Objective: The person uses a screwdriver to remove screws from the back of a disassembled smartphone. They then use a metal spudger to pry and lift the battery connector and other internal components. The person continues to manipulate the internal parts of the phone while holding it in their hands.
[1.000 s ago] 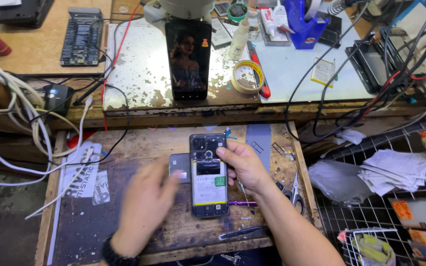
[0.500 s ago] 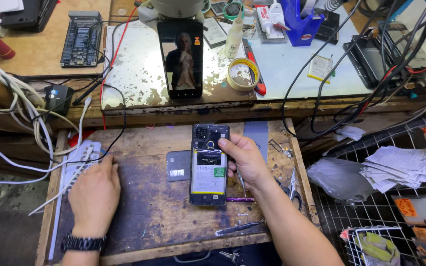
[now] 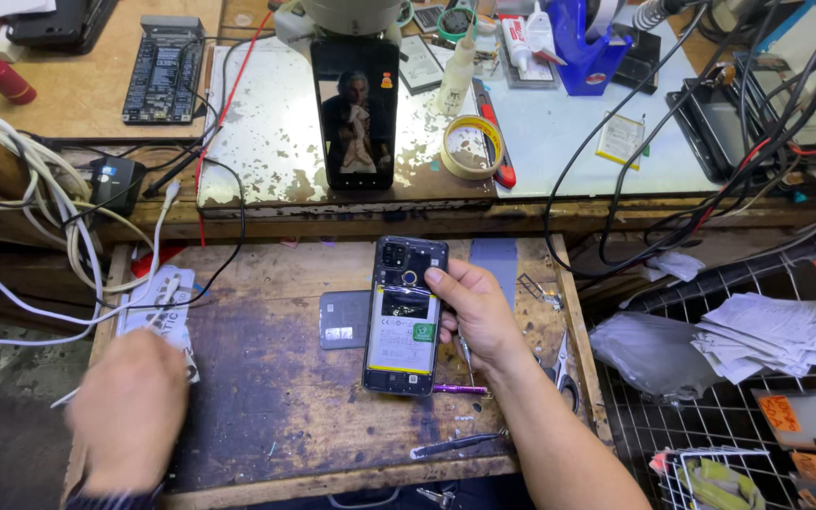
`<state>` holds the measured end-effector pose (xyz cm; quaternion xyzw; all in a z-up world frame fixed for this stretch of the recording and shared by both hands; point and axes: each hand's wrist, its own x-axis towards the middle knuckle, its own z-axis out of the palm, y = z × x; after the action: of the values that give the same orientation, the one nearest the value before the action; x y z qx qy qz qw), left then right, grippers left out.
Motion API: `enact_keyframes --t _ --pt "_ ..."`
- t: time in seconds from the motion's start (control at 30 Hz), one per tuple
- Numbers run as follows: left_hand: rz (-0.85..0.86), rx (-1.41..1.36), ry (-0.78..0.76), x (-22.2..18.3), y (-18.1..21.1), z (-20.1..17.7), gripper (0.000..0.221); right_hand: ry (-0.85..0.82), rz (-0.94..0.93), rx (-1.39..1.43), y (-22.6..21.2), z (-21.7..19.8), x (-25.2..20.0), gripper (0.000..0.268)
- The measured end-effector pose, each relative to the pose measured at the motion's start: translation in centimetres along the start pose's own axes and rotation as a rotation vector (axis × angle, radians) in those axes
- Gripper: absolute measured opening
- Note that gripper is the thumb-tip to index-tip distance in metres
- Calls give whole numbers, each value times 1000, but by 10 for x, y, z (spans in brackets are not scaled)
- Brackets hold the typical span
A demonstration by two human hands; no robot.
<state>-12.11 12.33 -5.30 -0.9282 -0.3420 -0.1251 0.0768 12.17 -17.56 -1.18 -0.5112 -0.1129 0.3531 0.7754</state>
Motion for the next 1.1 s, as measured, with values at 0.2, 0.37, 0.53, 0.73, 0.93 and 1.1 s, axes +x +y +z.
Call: enact_keyframes --t 0.2,0.37,0.53,0.73,0.93,1.1 --pt "-423 53 126 -90 -110 17 25 -8 -7 1 1 -1 -4 21" --pt "-127 -146 230 -115 -125 28 35 -31 -8 -3 4 0 -8 20" --pt "116 -107 55 -97 -50 29 59 -2 -11 0 2 0 -1 19" --pt "68 30 -89 -79 -7 7 76 35 -7 6 0 -3 1 20" --pt "32 115 -137 -75 -7 0 80 -4 -7 -12 3 -4 -1 21" --pt "-26 74 -160 -68 -4 -7 77 -10 -7 13 2 -1 -2 21"
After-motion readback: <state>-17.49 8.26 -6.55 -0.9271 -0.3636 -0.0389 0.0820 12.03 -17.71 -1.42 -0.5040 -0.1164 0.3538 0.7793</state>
